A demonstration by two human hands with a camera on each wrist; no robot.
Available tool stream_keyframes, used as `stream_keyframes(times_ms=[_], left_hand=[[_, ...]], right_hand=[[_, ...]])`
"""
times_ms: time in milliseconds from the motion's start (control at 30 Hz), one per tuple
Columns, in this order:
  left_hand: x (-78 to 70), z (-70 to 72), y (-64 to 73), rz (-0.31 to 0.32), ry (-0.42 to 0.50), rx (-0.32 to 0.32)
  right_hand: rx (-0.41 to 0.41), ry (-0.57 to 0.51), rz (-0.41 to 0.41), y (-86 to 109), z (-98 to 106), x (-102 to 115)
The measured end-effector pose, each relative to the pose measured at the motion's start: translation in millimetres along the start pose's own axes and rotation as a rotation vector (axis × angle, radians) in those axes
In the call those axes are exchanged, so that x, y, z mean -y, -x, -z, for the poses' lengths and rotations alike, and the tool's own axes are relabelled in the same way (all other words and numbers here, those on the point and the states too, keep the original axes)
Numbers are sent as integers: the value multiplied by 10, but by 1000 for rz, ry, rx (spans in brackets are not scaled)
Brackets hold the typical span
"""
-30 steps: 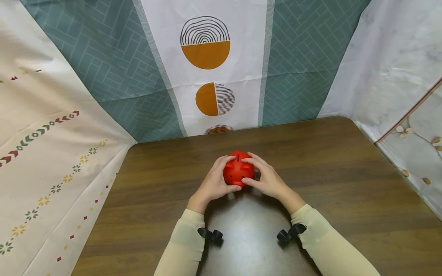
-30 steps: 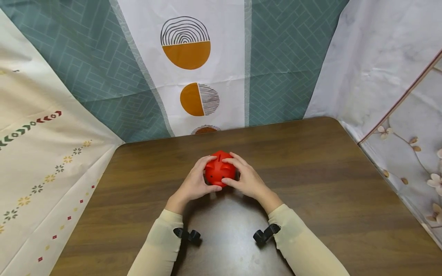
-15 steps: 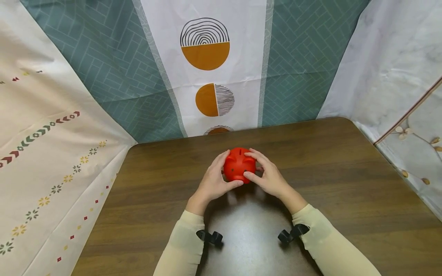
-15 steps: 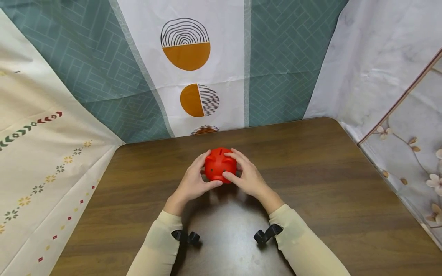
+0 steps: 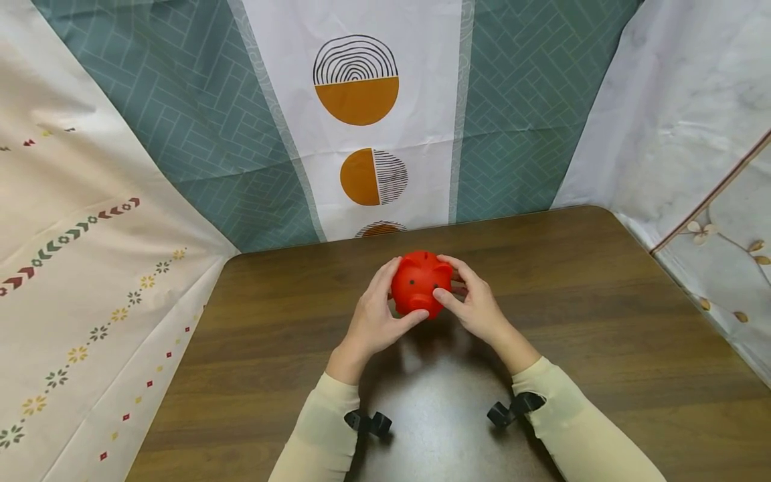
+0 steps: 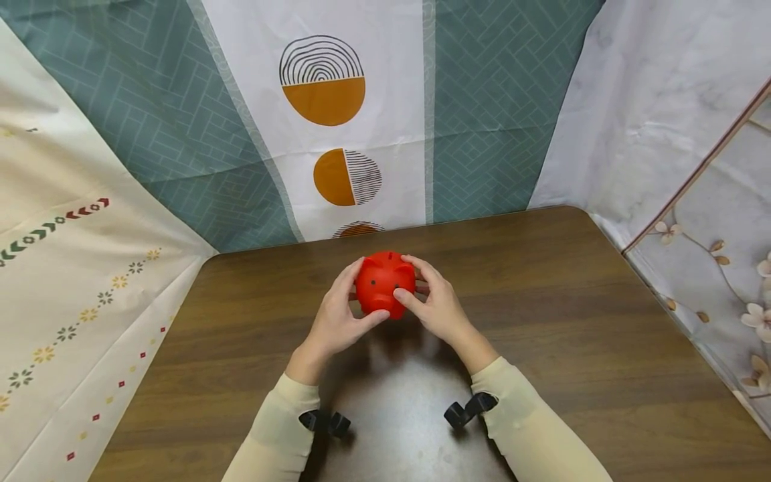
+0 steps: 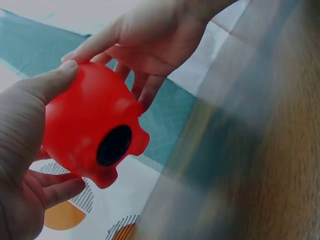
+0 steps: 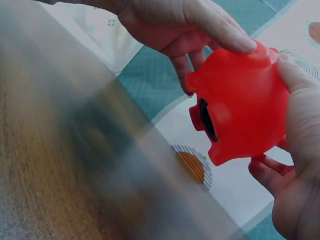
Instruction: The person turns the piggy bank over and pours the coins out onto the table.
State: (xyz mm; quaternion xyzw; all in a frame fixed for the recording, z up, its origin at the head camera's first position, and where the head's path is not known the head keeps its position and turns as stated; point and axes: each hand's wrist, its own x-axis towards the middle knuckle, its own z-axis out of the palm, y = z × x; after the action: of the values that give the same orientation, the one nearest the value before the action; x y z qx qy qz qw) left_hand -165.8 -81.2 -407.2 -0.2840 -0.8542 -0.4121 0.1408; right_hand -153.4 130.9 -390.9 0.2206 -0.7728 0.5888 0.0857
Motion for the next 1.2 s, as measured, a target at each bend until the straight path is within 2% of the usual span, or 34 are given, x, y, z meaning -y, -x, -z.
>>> stream_keyframes(times_ms=[167,267,467,700,833,967,1133,1200], left_hand=[[-38,3,-12,-156,-86,-38],[-49,-6,-10,-205,-138,-43],[-56,-13,-9,-220,-171,-27],[-62,-6,-14,-240,-189,-48],[-71,0,-5,-249,-202,-69],[-77,-16,1,-252,-147,-61],[-75,-40,-1,-252,-86,-44],[-74,-38,-2,-243,-67,-52]], right_hand=[[-50,-5,27,-6,23,45],[-66,3,49,-9,35,72],[-90,0,44,-10,49,118],[-98,-11,55,-2,60,128],[-89,-19,65,-11,56,-81],[-61,-23,68,-7,46,-270],[-11,0,55,24,49,-6],[5,35,59,27,46,26]])
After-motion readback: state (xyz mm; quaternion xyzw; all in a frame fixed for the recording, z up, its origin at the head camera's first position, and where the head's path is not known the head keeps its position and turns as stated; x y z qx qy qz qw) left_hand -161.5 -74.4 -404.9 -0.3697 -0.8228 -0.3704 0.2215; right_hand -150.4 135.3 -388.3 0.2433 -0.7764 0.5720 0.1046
